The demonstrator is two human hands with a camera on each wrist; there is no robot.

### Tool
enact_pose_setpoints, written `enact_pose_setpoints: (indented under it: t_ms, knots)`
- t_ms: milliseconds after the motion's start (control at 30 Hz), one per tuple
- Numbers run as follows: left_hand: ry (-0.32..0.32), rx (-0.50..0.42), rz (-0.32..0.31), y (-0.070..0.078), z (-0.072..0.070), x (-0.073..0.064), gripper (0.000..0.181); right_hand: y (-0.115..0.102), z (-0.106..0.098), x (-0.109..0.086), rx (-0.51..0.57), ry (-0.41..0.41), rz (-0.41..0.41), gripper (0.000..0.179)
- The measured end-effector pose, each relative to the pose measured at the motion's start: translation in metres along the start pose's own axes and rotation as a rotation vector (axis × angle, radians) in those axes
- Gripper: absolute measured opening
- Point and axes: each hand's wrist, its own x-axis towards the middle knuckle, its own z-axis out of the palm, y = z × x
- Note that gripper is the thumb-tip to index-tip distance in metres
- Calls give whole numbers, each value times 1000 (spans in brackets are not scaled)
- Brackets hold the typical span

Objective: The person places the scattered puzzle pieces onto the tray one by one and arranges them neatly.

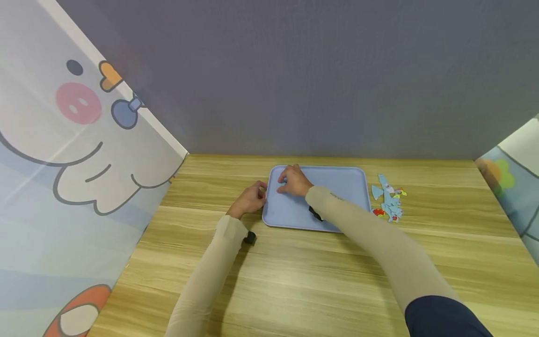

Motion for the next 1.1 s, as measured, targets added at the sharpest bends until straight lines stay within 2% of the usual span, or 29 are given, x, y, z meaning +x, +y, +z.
enact_pose_setpoints:
  t_ms: [267,600,867,1100]
  knots:
    - [9,-2,-16,-1,-2,-1,40,0,-11,-4,19,22,-39,25]
    - [12,-7,-7,-5,0,-2,40,7,-23,-16,52,44,-45,25]
    - [14,-8,-9,-3,1,-2,39,16,-40,-24,2,20,-5,25]
    - [9,-10,4,-2,0,-2,39,17,-54,-31,54,44,61,30]
